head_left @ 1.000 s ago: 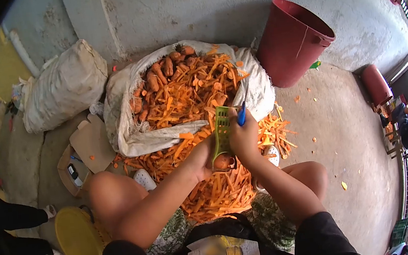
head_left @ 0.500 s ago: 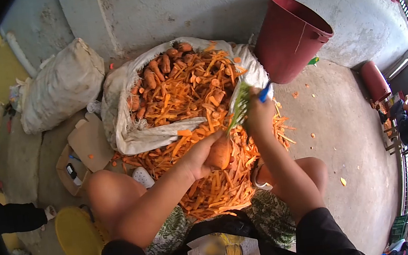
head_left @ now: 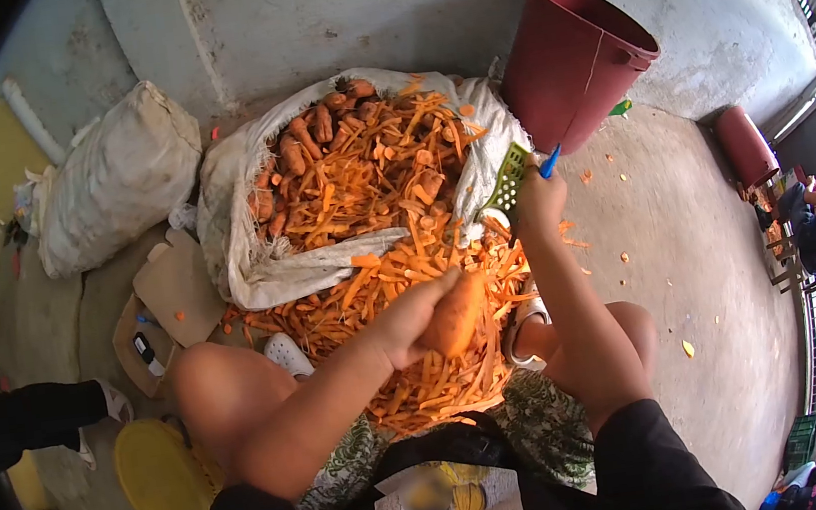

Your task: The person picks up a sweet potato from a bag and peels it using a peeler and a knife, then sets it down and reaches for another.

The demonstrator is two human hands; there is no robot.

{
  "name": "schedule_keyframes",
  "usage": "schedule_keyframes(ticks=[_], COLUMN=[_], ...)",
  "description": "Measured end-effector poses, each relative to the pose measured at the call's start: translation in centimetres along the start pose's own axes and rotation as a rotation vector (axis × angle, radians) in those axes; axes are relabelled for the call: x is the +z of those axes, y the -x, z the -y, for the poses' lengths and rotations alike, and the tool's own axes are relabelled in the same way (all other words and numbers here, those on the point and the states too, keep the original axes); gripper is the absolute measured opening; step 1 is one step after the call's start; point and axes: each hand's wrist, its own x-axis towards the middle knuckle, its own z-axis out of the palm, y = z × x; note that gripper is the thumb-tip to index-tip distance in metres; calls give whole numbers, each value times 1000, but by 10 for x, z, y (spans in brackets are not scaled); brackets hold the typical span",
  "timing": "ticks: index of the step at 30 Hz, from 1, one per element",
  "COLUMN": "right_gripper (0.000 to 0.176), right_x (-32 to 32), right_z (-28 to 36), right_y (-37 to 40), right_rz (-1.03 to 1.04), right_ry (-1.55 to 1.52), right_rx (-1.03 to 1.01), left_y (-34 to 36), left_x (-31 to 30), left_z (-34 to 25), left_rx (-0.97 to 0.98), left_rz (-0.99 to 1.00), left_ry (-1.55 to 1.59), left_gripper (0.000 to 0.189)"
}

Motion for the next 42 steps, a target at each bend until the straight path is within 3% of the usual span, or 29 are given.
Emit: schedule_keyframes(ticks=[2,6,10,11,13,14,16,18,21,25,28,32,34,36,38,40,41,42], right_gripper=[27,25,22,19,24,27,29,25,24,23,24,23,24,25,24,25,28,28], right_x=[6,17,19,19,12,6,0,2,13,15,16,21,23,20,18,16,12,5], right_z=[21,9,-4,-1,-6,-24,-16,-13,29,23,19,12,0,3,0,-3,-3,-18], right_y=[35,91,83,73,30,-1,-16,-6,49,60,61,82,83,85,82,52,32,6], right_rz=[151,335,304,209,79,-25,-79,13,169,263,279,323,376,356,282,167,38,-28], right_ry=[-37,168,308,362,276,409,103,-60,-104,-55,-35,-4,59,124,328,338,407,519], right_rx=[72,-238,-263,-336,-115,-188,49,-13,121,62,100,-5,-148,-144,-282,-155,-118,-178], left_y=[-1,-14,-15,-11,1,3,2,-1,-15,-17,-20,-23,-13,-16,-16,-15,-14,-1], left_x=[-7,-19,-14,-10,0,5,13,1,-20,-15,-20,-19,-5,-6,-7,-7,-12,7], left_z=[-8,-2,4,3,1,5,8,-1,-7,-11,-6,-5,-9,-5,-1,4,13,7], left_rx=[54,124,101,98,-11,-55,-9,10,91,78,92,136,82,87,93,-29,-15,-112], left_rz=[-39,-98,-111,-112,74,108,-33,5,-52,-190,-132,-59,-165,-170,-174,-148,48,37], left_ry=[196,261,209,210,-105,-146,15,80,204,337,336,421,360,323,285,-67,-182,-173], left_gripper=[41,38,29,29,31,33,35,37,36,32,31,30,28,27,26,29,32,35])
